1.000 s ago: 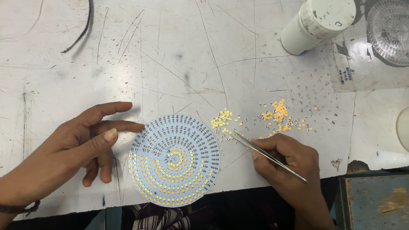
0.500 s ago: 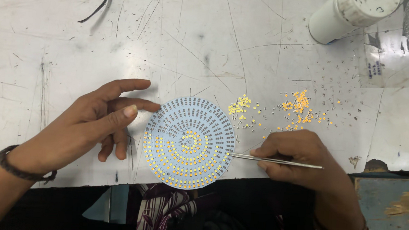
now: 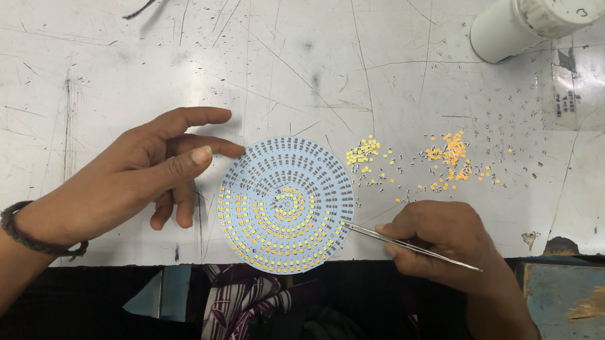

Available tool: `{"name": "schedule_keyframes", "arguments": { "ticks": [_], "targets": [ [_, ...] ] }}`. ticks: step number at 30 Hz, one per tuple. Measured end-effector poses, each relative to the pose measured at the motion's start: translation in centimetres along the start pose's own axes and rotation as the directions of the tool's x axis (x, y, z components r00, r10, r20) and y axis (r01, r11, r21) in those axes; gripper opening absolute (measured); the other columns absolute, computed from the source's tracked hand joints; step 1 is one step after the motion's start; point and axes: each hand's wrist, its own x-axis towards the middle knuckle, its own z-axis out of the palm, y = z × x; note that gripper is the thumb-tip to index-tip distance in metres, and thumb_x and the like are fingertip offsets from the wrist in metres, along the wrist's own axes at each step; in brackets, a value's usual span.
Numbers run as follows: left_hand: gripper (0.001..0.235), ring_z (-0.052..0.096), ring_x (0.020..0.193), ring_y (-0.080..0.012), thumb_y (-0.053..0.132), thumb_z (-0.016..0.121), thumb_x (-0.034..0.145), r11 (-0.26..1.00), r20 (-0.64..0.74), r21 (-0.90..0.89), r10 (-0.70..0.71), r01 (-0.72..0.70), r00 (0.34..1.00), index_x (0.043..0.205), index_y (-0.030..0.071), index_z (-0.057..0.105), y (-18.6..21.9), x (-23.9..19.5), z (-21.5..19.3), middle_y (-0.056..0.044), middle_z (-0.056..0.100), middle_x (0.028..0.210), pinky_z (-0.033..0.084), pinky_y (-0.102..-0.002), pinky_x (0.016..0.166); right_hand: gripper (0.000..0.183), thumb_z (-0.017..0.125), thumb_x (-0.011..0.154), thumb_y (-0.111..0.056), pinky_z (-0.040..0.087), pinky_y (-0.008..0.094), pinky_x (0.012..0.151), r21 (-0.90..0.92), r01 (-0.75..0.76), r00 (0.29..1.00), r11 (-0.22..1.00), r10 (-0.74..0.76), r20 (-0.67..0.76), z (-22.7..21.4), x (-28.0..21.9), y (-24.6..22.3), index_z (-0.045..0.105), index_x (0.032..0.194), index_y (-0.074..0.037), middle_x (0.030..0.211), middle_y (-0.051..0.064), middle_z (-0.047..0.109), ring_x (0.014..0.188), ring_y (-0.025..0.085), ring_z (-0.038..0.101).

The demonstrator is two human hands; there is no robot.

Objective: The person uses tweezers to pick up small yellow LED components from a pile on the table and places them one by one into empty slots on a circular LED board. The person continues this repetitive placement throughout the clip.

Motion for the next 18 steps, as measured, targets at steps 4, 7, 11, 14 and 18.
{"name": "schedule_keyframes", "arguments": {
  "ticks": [4,7,11,14,18],
  "targets": [
    [0.073,0.069,0.043,-0.0132,0.046,0.055,0.091,0.999,-0.019,0.008,-0.033,0.033,0.999,0.149,0.005,0.041,-0.15,0.1,0.01,-0.016,0.07,0.125,0.05,-0.023,0.029,0.016,0.077,0.076,-0.013,0.046,0.029,0.05,-0.003,0.006,1.0,1.0,-0.006,0.003,0.02,0.1,-0.14,0.075,0.089,-0.005,0.068,0.003,0.067,0.056,0.015,0.064],
    [0.071,0.068,0.045,-0.0132,0.043,0.054,0.092,0.999,-0.021,-0.002,-0.046,0.046,0.999,0.15,0.005,0.041,-0.42,0.03,-0.04,-0.017,0.069,0.126,0.05,-0.023,0.03,0.016,0.077,0.077,-0.014,0.047,0.028,0.051,0.018,0.009,1.0,1.0,-0.009,0.018,-0.1,0.0,-0.11,0.075,0.09,-0.005,0.07,0.003,0.067,0.057,0.014,0.065],
    [0.068,0.07,0.048,-0.0144,0.038,0.054,0.096,0.999,-0.018,0.009,-0.04,0.04,0.999,0.154,0.005,0.041,-0.44,-0.01,-0.18,-0.017,0.068,0.131,0.052,-0.025,0.032,0.02,0.077,0.076,-0.016,0.048,0.025,0.05,0.026,-0.078,0.991,0.997,0.081,-0.106,-0.38,-0.2,-0.29,0.074,0.092,-0.004,0.071,0.002,0.068,0.056,0.01,0.064],
    [0.067,0.071,0.05,-0.016,0.036,0.055,0.097,0.999,-0.008,-0.022,-0.046,0.046,0.999,0.155,0.005,0.041,-0.54,-0.04,-0.17,-0.018,0.067,0.133,0.052,-0.026,0.033,0.02,0.076,0.079,-0.015,0.044,0.024,0.049,0.008,-0.241,0.923,0.97,0.232,-0.308,-0.06,-0.52,-0.63,0.075,0.094,-0.001,0.069,0.003,0.067,0.055,0.008,0.059],
    [0.066,0.071,0.048,-0.0161,0.035,0.054,0.097,0.997,-0.016,-0.028,-0.067,0.066,0.998,0.155,0.005,0.042,-0.93,0.05,-0.27,-0.018,0.069,0.132,0.052,-0.026,0.032,0.019,0.076,0.08,-0.013,0.039,0.023,0.048,-0.006,-0.333,0.861,0.943,0.301,-0.411,0.45,-0.66,-0.75,0.077,0.093,0.0,0.064,0.003,0.065,0.052,0.006,0.053]
  ]
}}
